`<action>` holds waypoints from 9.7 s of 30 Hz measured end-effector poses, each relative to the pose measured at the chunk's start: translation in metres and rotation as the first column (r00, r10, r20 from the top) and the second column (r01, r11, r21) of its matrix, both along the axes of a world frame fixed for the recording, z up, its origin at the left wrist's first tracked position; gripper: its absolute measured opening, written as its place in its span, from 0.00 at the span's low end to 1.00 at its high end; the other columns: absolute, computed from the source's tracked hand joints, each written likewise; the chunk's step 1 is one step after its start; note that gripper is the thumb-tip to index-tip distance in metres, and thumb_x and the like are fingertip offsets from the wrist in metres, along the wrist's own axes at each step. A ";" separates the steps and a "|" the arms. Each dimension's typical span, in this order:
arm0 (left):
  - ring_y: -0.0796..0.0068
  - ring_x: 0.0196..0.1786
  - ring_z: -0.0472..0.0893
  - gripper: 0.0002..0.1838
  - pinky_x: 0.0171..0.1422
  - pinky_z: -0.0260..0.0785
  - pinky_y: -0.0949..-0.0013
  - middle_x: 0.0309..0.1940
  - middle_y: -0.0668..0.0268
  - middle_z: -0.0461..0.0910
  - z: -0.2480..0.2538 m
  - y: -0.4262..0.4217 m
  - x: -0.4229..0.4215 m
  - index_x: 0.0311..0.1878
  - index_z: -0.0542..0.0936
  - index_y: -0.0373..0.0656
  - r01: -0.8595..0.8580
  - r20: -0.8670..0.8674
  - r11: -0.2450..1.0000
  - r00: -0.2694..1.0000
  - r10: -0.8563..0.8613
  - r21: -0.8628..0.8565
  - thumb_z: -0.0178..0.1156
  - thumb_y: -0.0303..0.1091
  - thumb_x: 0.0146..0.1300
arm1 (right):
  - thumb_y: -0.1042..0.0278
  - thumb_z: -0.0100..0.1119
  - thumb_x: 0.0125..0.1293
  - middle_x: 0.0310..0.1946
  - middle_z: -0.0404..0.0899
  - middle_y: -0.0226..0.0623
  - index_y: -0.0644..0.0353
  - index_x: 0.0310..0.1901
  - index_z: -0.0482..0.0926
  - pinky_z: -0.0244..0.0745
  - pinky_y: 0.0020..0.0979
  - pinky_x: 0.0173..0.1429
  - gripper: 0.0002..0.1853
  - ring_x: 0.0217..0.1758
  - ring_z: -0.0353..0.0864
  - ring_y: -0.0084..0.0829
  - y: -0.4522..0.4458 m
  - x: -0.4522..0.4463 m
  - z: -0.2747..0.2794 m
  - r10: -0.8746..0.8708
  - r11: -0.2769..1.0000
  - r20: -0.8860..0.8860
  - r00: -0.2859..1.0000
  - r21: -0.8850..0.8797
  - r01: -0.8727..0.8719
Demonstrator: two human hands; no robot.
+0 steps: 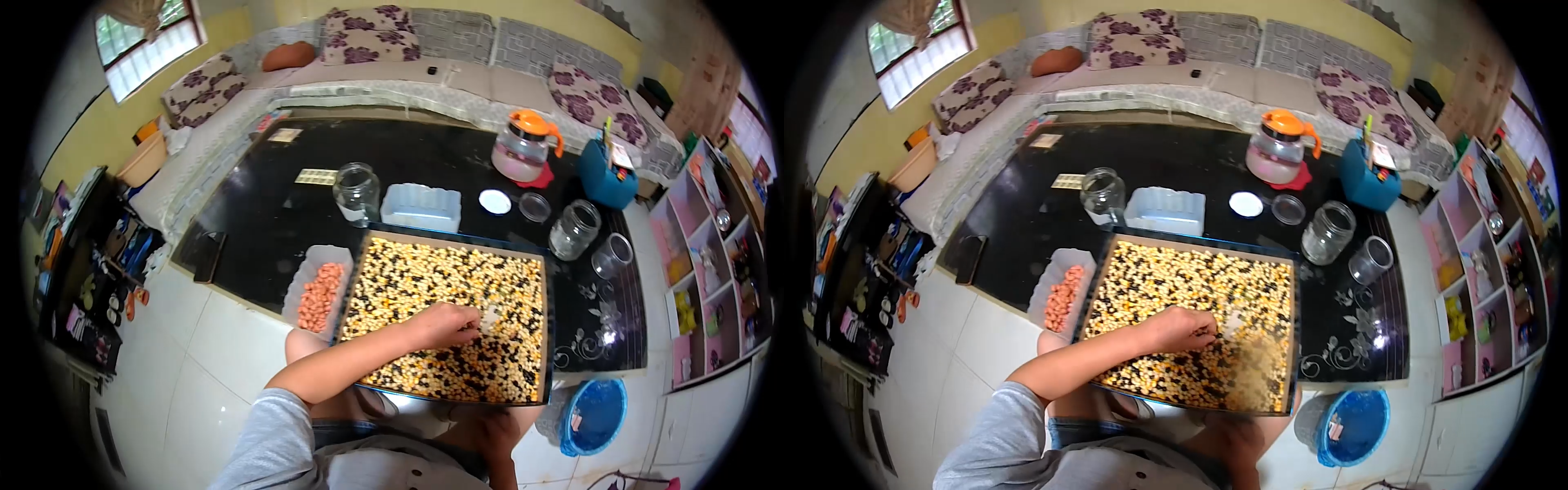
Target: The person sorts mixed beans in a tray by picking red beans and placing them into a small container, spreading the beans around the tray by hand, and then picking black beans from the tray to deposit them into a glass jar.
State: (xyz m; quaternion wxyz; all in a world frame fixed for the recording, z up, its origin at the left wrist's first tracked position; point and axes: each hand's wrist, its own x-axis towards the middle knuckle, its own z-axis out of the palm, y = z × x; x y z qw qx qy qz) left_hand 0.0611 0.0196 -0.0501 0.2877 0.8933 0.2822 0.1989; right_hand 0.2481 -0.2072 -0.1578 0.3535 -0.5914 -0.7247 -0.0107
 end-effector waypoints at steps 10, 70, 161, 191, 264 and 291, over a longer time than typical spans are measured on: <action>0.65 0.33 0.81 0.08 0.38 0.74 0.69 0.32 0.62 0.81 0.053 -0.009 -0.141 0.37 0.82 0.41 -0.543 0.262 0.826 0.828 0.496 0.151 0.64 0.30 0.53 | 0.72 0.60 0.39 0.26 0.77 0.37 0.57 0.26 0.79 0.71 0.37 0.34 0.07 0.30 0.76 0.40 0.003 -0.002 -0.005 -0.007 1.000 -0.057 0.998 -0.022 0.006; 0.62 0.41 0.80 0.11 0.47 0.73 0.67 0.40 0.60 0.79 0.046 0.010 -0.076 0.42 0.80 0.40 -0.192 0.031 0.976 0.981 0.190 0.105 0.61 0.29 0.53 | 0.68 0.63 0.45 0.31 0.79 0.35 0.53 0.30 0.81 0.72 0.38 0.38 0.08 0.35 0.77 0.39 -0.009 0.004 -0.016 -0.043 0.996 -0.081 0.996 -0.086 0.036; 0.55 0.73 0.46 0.36 0.72 0.34 0.43 0.71 0.54 0.46 -0.024 0.008 -0.003 0.70 0.54 0.51 0.045 -0.346 0.987 0.938 0.012 0.156 0.50 0.55 0.62 | 0.73 0.61 0.41 0.29 0.78 0.39 0.58 0.26 0.79 0.72 0.39 0.40 0.06 0.34 0.76 0.43 -0.005 -0.002 -0.001 -0.049 0.997 -0.080 0.996 -0.070 0.043; 0.62 0.60 0.71 0.18 0.65 0.63 0.64 0.53 0.61 0.76 -0.030 0.014 0.001 0.51 0.77 0.44 0.234 -0.121 0.972 0.964 -0.236 -0.027 0.62 0.33 0.56 | 0.73 0.62 0.43 0.29 0.78 0.38 0.58 0.26 0.79 0.72 0.39 0.42 0.05 0.34 0.76 0.42 -0.003 -0.002 0.005 -0.045 0.995 -0.054 0.998 -0.093 0.039; 0.62 0.37 0.81 0.09 0.46 0.73 0.67 0.35 0.60 0.81 0.067 -0.010 -0.173 0.38 0.82 0.41 -0.488 0.079 0.845 0.872 0.483 0.221 0.61 0.26 0.52 | 0.72 0.61 0.42 0.32 0.79 0.37 0.56 0.28 0.78 0.72 0.38 0.41 0.07 0.35 0.77 0.41 0.004 -0.006 0.009 -0.021 0.984 -0.043 0.999 -0.178 0.013; 0.58 0.74 0.44 0.39 0.74 0.35 0.52 0.71 0.56 0.48 -0.042 0.075 -0.048 0.70 0.51 0.42 -0.492 -0.304 0.866 0.841 0.447 -0.087 0.37 0.61 0.65 | 0.70 0.61 0.42 0.30 0.78 0.38 0.53 0.27 0.79 0.71 0.39 0.39 0.07 0.35 0.77 0.41 -0.012 0.009 -0.033 -0.068 0.987 0.043 0.997 -0.145 0.074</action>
